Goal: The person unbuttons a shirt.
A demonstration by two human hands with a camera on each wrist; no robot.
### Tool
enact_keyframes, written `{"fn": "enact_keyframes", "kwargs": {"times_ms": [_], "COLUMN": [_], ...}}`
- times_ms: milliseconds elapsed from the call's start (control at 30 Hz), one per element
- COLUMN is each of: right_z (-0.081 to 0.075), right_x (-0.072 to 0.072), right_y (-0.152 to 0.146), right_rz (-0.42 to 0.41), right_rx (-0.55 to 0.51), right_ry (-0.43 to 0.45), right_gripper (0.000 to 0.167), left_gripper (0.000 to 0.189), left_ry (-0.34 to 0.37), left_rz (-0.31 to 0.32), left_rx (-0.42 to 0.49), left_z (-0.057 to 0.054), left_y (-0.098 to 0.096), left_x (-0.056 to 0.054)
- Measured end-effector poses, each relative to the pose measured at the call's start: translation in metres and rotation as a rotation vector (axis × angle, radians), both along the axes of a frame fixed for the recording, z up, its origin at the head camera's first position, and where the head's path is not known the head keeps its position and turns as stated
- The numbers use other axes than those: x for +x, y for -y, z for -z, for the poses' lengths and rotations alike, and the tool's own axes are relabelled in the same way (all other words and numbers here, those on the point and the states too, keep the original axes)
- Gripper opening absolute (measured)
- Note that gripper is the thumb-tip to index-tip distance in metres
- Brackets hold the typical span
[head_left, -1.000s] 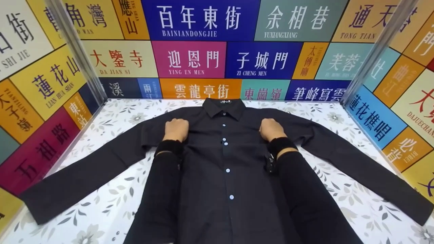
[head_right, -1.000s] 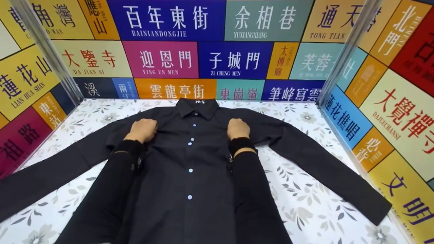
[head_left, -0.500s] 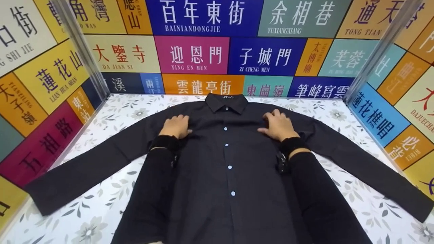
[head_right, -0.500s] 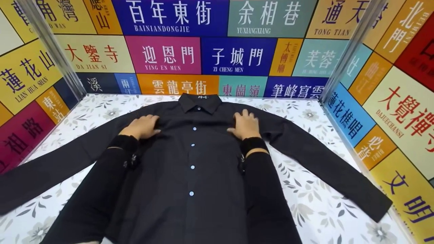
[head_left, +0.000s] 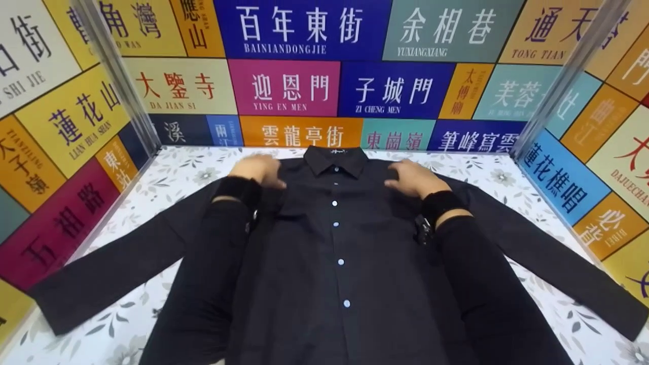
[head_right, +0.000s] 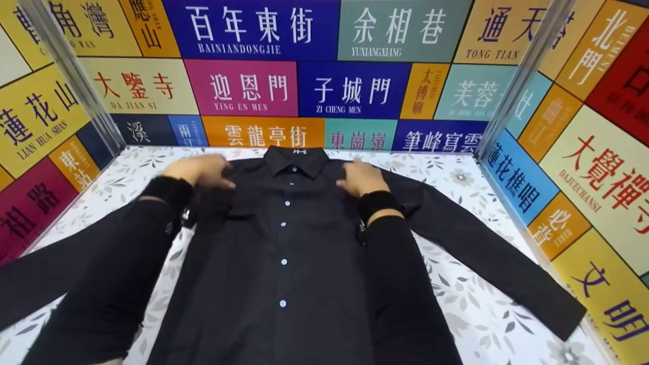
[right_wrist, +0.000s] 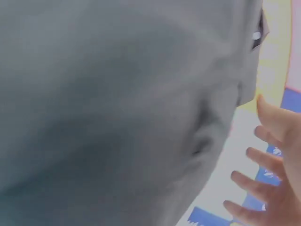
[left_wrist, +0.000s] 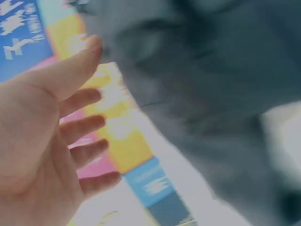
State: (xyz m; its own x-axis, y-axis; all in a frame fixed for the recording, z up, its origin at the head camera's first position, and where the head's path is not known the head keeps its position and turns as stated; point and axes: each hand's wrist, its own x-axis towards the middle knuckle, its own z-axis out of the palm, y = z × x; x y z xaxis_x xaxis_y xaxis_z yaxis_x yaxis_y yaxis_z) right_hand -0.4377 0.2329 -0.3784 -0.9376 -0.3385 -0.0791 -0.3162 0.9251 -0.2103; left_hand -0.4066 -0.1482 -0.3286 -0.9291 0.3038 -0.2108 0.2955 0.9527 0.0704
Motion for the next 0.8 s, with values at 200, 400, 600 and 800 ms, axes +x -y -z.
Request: {"fn": "enact_keyframes", "kwargs": {"times_ms": [200,400,600,800], "right_z": [0.001,0.017,0.033,0.055], "right_x": [-0.02,-0.035,-0.045,-0.052], "right_y": [0.032,0.071,0.105,0.116], "right_rz": [-0.069,-0.112,-0.155,-0.113], "right_rx": [-0.102,-0.126,-0.097,-0.049], "right_ry": [-0.258,-0.249,-0.231,-0.3], "right_gripper": [0.033,0.039,0.041,0.027], "left_gripper": [0.029,0.028,0.04,0.047], "left_ry": [-0.233,-0.243,-0.269,-0.226], "left_rz": [0.103,0.125,0.105,0.11], "left_rx": [0.086,0.166,0.118,0.075], "left_z": [-0.011,0.035,0.062,0.077], "left_y": [-0.034,-0.068,-0.095,-0.117], "left_x": [-0.032,-0.055,-0.067,-0.074]}}
